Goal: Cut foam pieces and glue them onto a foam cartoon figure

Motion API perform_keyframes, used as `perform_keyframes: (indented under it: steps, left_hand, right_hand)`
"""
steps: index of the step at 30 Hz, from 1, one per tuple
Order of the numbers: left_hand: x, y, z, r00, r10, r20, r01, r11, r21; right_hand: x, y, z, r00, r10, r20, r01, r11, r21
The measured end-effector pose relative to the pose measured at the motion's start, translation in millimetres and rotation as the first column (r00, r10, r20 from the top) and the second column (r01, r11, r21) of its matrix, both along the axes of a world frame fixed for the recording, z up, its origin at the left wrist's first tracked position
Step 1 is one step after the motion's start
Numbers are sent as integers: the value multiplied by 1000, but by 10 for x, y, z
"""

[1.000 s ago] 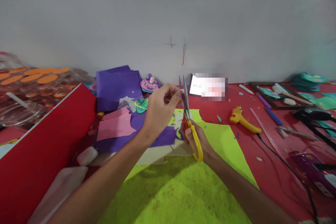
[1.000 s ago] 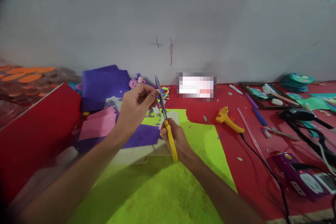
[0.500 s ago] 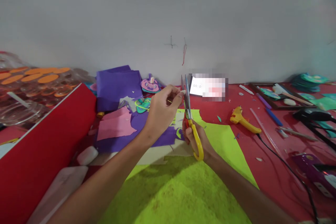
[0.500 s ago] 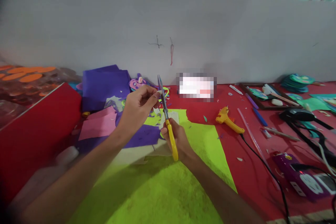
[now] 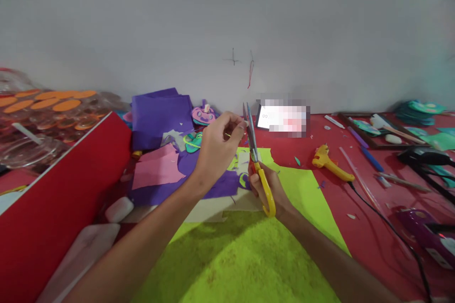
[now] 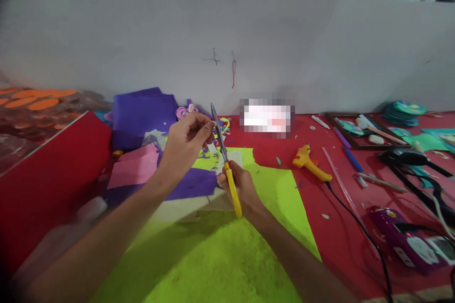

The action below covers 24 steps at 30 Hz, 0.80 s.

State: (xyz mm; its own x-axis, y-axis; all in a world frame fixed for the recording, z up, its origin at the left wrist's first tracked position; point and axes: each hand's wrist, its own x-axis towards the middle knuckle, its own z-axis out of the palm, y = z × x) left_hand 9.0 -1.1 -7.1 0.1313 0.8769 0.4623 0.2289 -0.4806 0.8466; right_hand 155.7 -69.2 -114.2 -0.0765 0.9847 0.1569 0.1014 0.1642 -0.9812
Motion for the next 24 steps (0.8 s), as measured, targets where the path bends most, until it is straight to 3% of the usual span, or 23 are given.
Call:
perform_keyframes:
  steps: [6, 9, 14, 18, 24]
  left_hand:
    - [-20, 10, 26, 1000, -3, 30, 3, 1000, 5]
    - [-39, 22, 42, 999, -22, 42, 22, 1000, 5]
    - [-77, 64, 58, 995, -41, -91, 48, 996, 70]
    - [-78, 72, 76, 978, 5, -207, 26, 989, 143]
    - [-57, 52, 59, 982, 21, -187, 7, 989, 148]
  right_hand:
    - [-4, -7, 24, 997, -52, 55, 54, 998, -41]
    - [-4, 21, -42, 999, -36, 1, 36, 999, -20]
    - [-34, 62, -126, 992, 42, -123, -32, 996, 77]
    - [-51, 37, -97, 992, 64, -105, -59, 997, 51]
    - [-38, 19, -68, 997, 25, -69, -24, 1000, 4]
